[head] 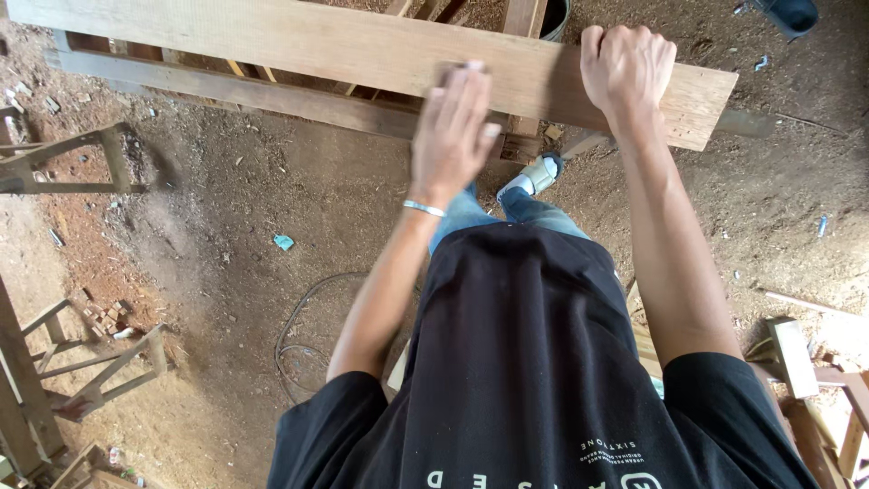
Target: The person sands a wooden plank by hand using a piece of sandpaper, moving it back and forth along the top surface and sides.
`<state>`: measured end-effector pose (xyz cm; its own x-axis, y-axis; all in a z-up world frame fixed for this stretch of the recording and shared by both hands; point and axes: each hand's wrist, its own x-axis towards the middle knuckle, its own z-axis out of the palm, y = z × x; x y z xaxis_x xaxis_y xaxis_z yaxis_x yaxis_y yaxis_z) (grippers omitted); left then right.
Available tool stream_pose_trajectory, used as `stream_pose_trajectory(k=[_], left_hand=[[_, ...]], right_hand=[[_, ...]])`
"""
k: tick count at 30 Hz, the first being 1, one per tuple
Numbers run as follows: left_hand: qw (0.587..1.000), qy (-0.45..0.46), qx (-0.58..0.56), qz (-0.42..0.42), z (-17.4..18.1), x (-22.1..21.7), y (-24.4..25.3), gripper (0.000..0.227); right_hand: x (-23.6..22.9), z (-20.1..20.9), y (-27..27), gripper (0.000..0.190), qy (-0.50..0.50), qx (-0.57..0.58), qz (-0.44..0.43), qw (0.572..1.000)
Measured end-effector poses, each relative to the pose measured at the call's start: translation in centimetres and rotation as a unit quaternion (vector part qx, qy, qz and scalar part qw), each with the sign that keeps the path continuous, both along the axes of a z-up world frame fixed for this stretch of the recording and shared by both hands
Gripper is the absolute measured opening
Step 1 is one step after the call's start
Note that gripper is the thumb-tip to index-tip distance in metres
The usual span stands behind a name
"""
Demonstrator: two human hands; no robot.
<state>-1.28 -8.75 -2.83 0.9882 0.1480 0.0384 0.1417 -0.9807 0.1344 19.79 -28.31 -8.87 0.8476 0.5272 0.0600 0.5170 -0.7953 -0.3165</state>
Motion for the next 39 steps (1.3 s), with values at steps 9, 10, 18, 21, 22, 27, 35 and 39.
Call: stream_pose_trajectory(k=[9, 10, 18, 21, 22, 27, 35, 39], left_hand=[[0.978, -0.165, -0.018, 0.126, -2.4, -0.6, 3.7, 0.076], [0.983, -0.152, -0.037, 0.1, -2.7, -0.8, 1.8, 0.079], [0.978, -0.089, -0.084, 0.168, -2.7, -2.8, 3.7, 0.078], [0.987, -0.1, -0.049, 0.118, -4.1, -2.1, 2.4, 0.08], [0.994, -0.059, -0.027, 0.088, -4.2, -2.7, 2.6, 0.081], [0.978, -0.077, -0.046, 0.189, -4.5, -3.6, 6.7, 0.075], [0.996, 0.012, 0.086, 0.027, -2.7, -3.5, 5.9, 0.071], [0.979, -0.07, -0.045, 0.186, -0.6, -3.4, 7.4, 0.069]], right_hand=[[0.2, -0.1, 0.1, 0.057, -0.023, 0.007, 0.006, 1.0], [-0.1, 0.0, -0.2, 0.058, -0.018, 0.007, 0.009, 1.0], [0.1, -0.5, 0.0, 0.055, 0.006, -0.008, -0.002, 1.0], [0.1, -0.2, -0.1, 0.055, 0.024, -0.005, -0.007, 1.0], [0.3, 0.0, 0.1, 0.055, 0.038, -0.003, -0.012, 0.999], [0.0, 0.4, 0.1, 0.056, 0.048, 0.006, -0.012, 0.999], [0.2, 0.1, 0.2, 0.056, 0.033, -0.009, -0.014, 0.999], [0.0, -0.1, -0.1, 0.056, 0.018, 0.008, -0.009, 1.0]])
